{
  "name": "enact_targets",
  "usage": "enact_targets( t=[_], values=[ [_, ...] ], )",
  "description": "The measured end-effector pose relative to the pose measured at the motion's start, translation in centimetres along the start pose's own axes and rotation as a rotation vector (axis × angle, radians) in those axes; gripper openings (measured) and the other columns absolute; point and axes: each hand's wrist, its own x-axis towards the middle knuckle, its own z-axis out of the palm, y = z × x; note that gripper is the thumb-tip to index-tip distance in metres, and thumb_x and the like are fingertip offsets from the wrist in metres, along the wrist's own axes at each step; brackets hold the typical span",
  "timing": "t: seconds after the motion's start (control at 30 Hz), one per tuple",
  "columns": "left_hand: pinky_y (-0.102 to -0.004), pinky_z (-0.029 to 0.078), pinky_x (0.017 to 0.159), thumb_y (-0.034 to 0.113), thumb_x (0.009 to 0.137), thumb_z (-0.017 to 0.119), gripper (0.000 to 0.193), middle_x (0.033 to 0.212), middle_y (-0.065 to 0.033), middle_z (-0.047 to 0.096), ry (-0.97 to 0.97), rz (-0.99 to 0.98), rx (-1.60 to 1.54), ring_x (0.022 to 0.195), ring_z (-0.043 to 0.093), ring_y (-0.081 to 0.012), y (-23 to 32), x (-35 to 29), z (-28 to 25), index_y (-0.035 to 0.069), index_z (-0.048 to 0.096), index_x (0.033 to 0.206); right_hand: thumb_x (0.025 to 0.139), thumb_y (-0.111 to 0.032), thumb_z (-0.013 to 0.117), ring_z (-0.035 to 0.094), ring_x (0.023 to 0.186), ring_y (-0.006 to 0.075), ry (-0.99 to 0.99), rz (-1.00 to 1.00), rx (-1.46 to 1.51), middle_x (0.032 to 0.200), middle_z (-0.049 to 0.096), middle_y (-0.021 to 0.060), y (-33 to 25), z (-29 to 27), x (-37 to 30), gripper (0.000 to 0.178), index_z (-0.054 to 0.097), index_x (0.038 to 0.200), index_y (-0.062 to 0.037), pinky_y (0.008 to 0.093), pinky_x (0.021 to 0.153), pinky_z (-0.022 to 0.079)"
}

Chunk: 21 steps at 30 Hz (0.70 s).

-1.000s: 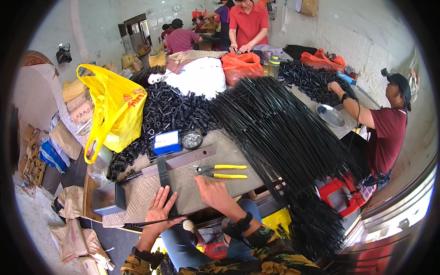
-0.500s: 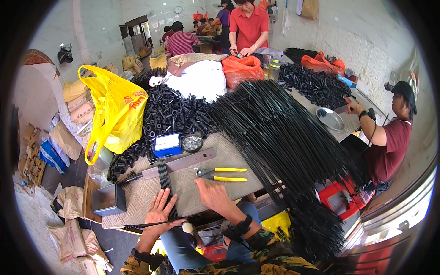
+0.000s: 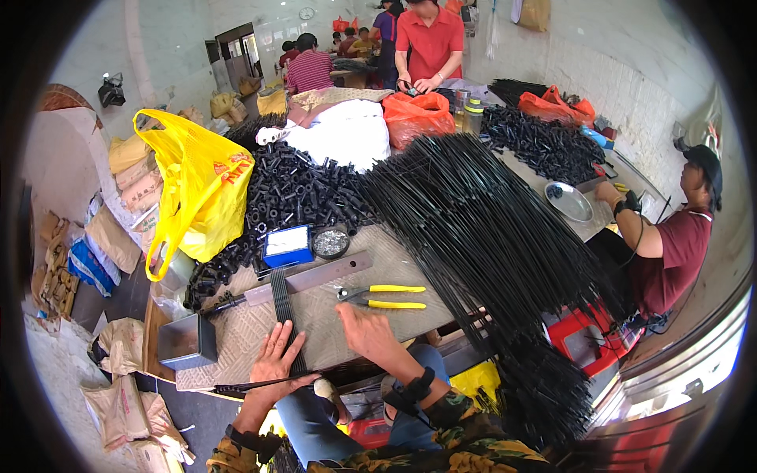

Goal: The recorder is assembling umbrella frames by inserting ribs into the central hub and using pliers to secure the assembly.

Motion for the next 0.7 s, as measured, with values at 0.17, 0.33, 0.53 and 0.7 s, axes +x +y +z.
enact_targets(
  t=[0.17,0.33,0.53,0.7],
  values=[
    [-0.0439,0.024,0.106,0.059,0.061,0.068,0.098,0.142,-0.0185,0.024,0.0,-0.025,-0.018,0.132,0.025,-0.0332,0.16,0.03,0.07,0.007,0.031,0.135,0.078,-0.002,0.048,0.063,0.066,0.0269,-0.025,0.009,-0.002,0.073,0.062,0.0129,0.14,-0.27,-0.09,0.02,0.048,0.098,-0.0035,0.0364,0.054,0.048],
    [-0.0435,0.023,0.106,0.06,0.06,0.068,0.101,0.142,-0.0216,0.021,0.023,-0.056,0.002,0.131,0.025,-0.0348,0.27,-0.05,0.04,0.006,0.029,0.136,0.078,-0.002,0.048,0.063,0.067,0.0277,-0.007,-0.004,0.019,0.074,0.062,0.0142,0.04,-0.08,-0.19,0.021,0.048,0.099,-0.0037,0.0371,0.055,0.048],
    [-0.0435,0.025,0.106,0.061,0.061,0.067,0.1,0.141,-0.0217,0.023,-0.013,-0.036,0.009,0.13,0.027,-0.0347,0.06,0.01,0.23,0.006,0.03,0.135,0.078,-0.002,0.049,0.063,0.067,0.028,-0.002,-0.014,0.024,0.074,0.062,0.0141,0.16,-0.09,-0.1,0.021,0.049,0.099,-0.0036,0.0369,0.055,0.049],
    [-0.0435,0.026,0.105,0.061,0.062,0.066,0.098,0.141,-0.0219,0.024,-0.015,-0.038,0.004,0.13,0.028,-0.0349,0.09,0.12,0.03,0.006,0.031,0.135,0.079,-0.002,0.049,0.063,0.066,0.0275,0.006,-0.025,0.025,0.073,0.062,0.0136,0.33,0.15,-0.13,0.02,0.049,0.098,-0.0037,0.0365,0.054,0.049]
  ],
)
